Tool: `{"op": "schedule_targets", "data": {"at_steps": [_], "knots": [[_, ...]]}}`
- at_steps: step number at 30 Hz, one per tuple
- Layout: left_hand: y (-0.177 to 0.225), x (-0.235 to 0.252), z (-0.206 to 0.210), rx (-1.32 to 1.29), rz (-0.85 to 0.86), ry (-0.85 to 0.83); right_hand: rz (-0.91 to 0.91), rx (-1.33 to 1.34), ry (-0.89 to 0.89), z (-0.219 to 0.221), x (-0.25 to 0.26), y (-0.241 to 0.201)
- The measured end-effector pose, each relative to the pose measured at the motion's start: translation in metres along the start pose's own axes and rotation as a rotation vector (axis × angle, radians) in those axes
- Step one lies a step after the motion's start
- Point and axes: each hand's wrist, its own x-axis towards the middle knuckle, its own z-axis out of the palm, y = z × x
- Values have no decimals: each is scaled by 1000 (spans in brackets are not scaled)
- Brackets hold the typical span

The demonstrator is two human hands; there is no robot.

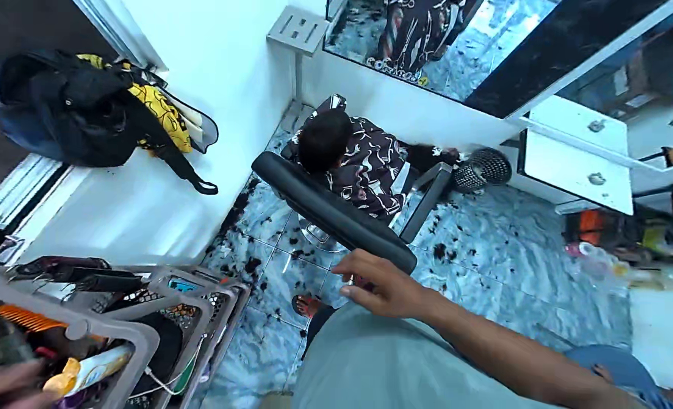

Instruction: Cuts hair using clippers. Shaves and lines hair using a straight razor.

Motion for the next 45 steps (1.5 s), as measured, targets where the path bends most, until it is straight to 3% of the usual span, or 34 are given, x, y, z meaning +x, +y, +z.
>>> {"op": "schedule_targets", "data": {"at_steps": [2,6,11,14,17,22,28,32,34,36,38,39,40,42,43,45], "knots": [[38,15,77,-24,65,-124,-120,141,-43,3,22,-20],[116,64,238,-193,78,-147,-233,267,-112,-6,34,-26],[176,94,332,-616,-284,55,-104,248,-107,-69,9,31],[218,121,382,-690,-331,118,-53,355,-201,-121,-9,68],[252,154,426,-733,-318,9,-18,371,-262,-182,-25,110],[297,206,470,-651,-342,-143,26,396,-397,-261,-49,160],[308,255,457,-203,-306,-494,165,598,-524,-304,-63,202],[307,299,465,100,-188,-679,264,356,-568,-315,-64,214],[305,315,478,169,-138,-598,320,146,-516,-310,-71,215],[291,324,477,51,-148,-292,445,96,-346,-304,-82,220],[269,325,465,-410,-142,226,546,131,-168,-305,-93,230],[266,323,460,-703,-160,394,584,154,-114,-307,-97,233],[270,323,460,-996,-192,408,607,171,-84,-308,-99,235],[281,327,487,-1466,-199,108,611,140,-81,-309,-96,236],[282,334,513,-1514,-196,-1,589,90,-92,-311,-94,237],[259,355,562,-1324,-325,121,523,-10,-71,-319,-95,240]]}}
